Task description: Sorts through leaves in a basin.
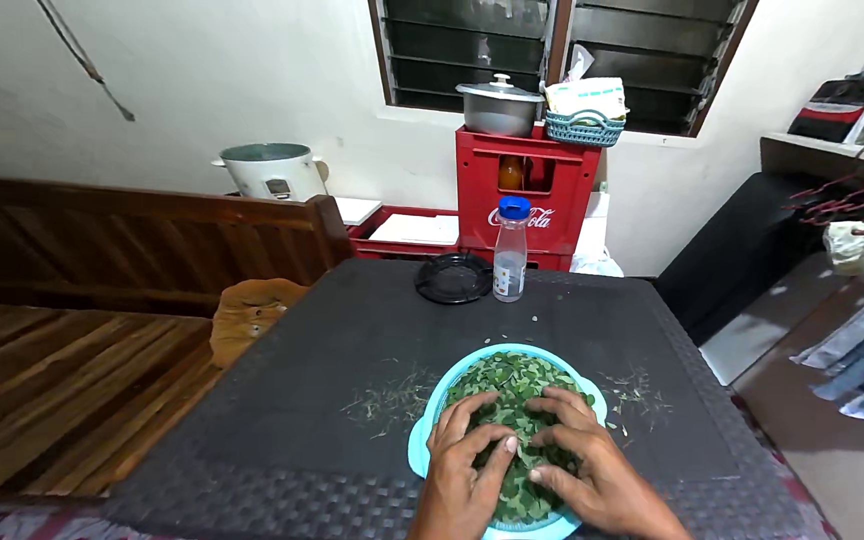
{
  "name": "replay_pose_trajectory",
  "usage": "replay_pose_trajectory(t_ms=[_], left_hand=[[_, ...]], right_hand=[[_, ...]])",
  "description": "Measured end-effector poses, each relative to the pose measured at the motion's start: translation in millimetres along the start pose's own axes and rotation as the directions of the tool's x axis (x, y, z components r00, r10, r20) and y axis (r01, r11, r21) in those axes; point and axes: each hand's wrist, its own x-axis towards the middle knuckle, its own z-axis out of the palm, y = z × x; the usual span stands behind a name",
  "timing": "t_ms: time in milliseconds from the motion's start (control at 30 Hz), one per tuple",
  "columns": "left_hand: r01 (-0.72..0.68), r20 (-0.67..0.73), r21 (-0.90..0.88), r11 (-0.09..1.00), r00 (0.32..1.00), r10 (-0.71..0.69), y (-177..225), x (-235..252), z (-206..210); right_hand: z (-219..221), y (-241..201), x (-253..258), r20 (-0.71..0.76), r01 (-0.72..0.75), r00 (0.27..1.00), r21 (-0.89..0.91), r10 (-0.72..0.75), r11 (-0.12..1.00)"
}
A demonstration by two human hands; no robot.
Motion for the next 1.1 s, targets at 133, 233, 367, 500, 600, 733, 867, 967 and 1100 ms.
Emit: replay_pose_trajectory(t_ms=[133, 233, 367, 500, 600, 733, 867, 967, 1100], left_hand=[[-0.012, -0.021, -0.046, 0.999, 1.000, 0.011, 4, -4, 4], [0.029, -0.044, -0.079, 0.996, 0.998, -0.033, 39, -4, 1], [0.004, -0.157, -0.155, 0.988, 0.987, -0.029, 31, -6, 7], [0.060, -0.142, -0.218, 0.974, 0.986, -0.092, 0, 1, -2], [0.072, -0.035, -0.198, 0.978, 0.996, -0.080, 6, -1, -12], [0.066, 0.136, -0.160, 0.985, 0.990, -0.044, 7, -4, -9], [0.072, 0.170, -0.201, 0.977, 0.985, -0.038, 2, -3, -2], [0.102, 0.084, -0.272, 0.957, 0.993, -0.082, 0, -2, 3], [0.112, -0.065, -0.238, 0.965, 0.989, -0.131, -10, 4, -1]], right_hand=[[11, -7, 4, -0.076, 0.021, 0.997, 0.178, -0.007, 0.984], [18, -10, 6, -0.110, 0.037, 0.994, 0.264, -0.008, 0.964], [19, -11, 5, -0.101, 0.034, 0.995, 0.255, -0.008, 0.966], [15, -11, 5, -0.092, 0.033, 0.996, 0.238, -0.011, 0.971], [12, -12, 5, -0.070, 0.028, 0.997, 0.220, -0.013, 0.975], [12, -14, 7, -0.064, 0.047, 0.997, 0.203, -0.034, 0.978], [11, -14, 8, -0.070, 0.055, 0.997, 0.205, -0.041, 0.977], [10, -12, 6, -0.054, 0.051, 0.998, 0.211, -0.040, 0.976], [9, -11, 4, -0.043, 0.045, 0.998, 0.213, -0.037, 0.976]])
